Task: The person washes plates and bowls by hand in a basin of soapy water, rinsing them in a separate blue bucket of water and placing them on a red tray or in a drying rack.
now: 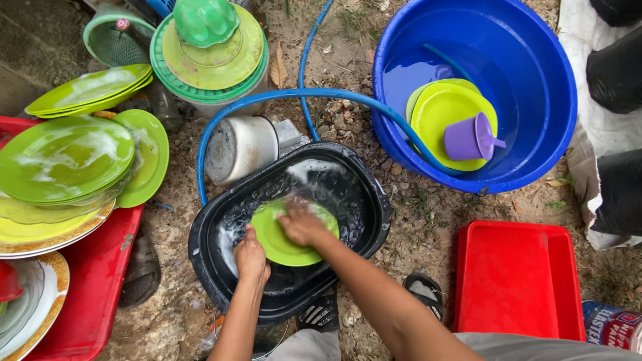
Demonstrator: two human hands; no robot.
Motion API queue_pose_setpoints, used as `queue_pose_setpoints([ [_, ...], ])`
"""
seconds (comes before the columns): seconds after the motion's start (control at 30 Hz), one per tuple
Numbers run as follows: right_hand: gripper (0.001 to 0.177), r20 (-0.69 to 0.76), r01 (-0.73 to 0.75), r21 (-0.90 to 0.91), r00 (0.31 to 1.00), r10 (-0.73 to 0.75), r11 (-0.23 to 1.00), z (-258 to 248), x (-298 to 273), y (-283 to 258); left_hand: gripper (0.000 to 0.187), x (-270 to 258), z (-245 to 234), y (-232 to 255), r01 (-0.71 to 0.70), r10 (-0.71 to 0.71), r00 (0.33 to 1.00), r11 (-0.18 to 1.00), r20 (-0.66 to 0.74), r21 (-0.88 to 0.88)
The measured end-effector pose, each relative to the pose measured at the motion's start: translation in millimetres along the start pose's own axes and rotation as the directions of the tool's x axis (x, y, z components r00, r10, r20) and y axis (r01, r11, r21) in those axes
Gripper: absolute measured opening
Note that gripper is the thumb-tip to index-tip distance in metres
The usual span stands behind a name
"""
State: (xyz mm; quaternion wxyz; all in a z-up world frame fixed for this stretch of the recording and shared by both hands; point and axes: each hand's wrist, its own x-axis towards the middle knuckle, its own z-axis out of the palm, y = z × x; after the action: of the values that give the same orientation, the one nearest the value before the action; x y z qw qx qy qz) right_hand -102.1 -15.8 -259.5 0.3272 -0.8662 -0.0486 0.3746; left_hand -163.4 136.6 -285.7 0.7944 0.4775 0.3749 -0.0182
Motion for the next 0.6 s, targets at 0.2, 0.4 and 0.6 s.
queue_pose_setpoints([
  [0.2,0.083,-0.004,0.112,-0.087,0.994,-0.113,0.990,11,-36,-2,0.040,19,1,3,-0.001,0.000,0.999,1.000,-0.037,-0.006],
  [0.4,0.083,-0.012,0.289,0.118,0.957,-0.290,0.950,12,-34,-52,0.036,12,-4,-1,0.107,-0.106,0.994,0.992,0.015,-0.071],
  [0.6,0.079,0.025,-0.135,-0.210,0.989,0.143,0.968,-21,-10,-13,0.055,7,-17,8,0.027,0.003,0.991,0.974,-0.132,0.224],
])
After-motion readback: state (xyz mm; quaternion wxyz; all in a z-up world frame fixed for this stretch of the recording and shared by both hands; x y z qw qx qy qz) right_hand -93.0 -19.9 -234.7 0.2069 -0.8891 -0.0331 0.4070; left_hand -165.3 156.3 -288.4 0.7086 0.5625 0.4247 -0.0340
